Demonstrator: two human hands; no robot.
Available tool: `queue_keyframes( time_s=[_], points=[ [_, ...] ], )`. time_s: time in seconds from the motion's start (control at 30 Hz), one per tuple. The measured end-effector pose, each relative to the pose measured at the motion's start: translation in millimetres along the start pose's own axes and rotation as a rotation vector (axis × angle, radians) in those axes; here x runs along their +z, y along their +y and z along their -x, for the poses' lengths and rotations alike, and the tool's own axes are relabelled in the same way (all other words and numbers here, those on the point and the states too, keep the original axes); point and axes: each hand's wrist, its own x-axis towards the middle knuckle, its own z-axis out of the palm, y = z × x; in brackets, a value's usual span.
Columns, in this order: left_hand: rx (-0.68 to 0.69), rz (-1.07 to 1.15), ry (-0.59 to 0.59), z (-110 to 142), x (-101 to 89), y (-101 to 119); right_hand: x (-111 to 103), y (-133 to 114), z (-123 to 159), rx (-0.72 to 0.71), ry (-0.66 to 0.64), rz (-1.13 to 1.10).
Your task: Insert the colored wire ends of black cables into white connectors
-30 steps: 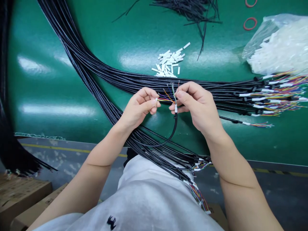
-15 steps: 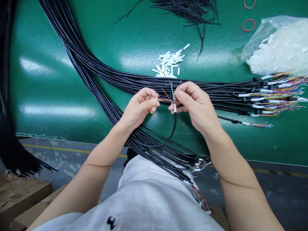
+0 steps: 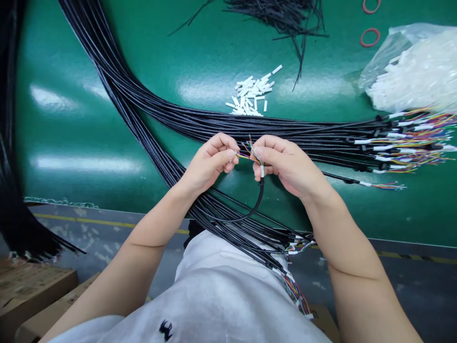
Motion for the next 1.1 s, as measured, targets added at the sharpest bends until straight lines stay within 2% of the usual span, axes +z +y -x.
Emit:
queue_keyframes(
  time_s=[0.1,0.27,0.37,0.47,0.53,0.63,0.93,1.1],
  points=[
    [0.015,-0.071,-0.014,2,3.5,1,-2,-2,0,0.037,-0.073,0.072],
    [0.062,-0.177,-0.054,4,10.1,5,-4,-1,0,0.000,-0.091,0.281],
    [0.086,-0.213,-0.057,4,10.6,6,-2,2,1,-0.015,-0.087,0.322],
    [0.128,-0.213,-0.001,3,9.6,4,1,5,3,-0.167,-0.019,0.362],
    [0.152,-0.209,0.031,3,9.3,2,5,8,5,-0.312,0.073,0.488],
    [0.142,-0.211,0.015,3,9.4,0,13,11,6,-0.469,0.220,0.671],
    [0.051,-0.217,0.034,4,5.4,-4,21,16,6,-0.500,0.334,0.745],
    [0.011,-0.087,0.014,2,4.5,-7,23,16,9,-0.553,0.380,0.745]
  ],
)
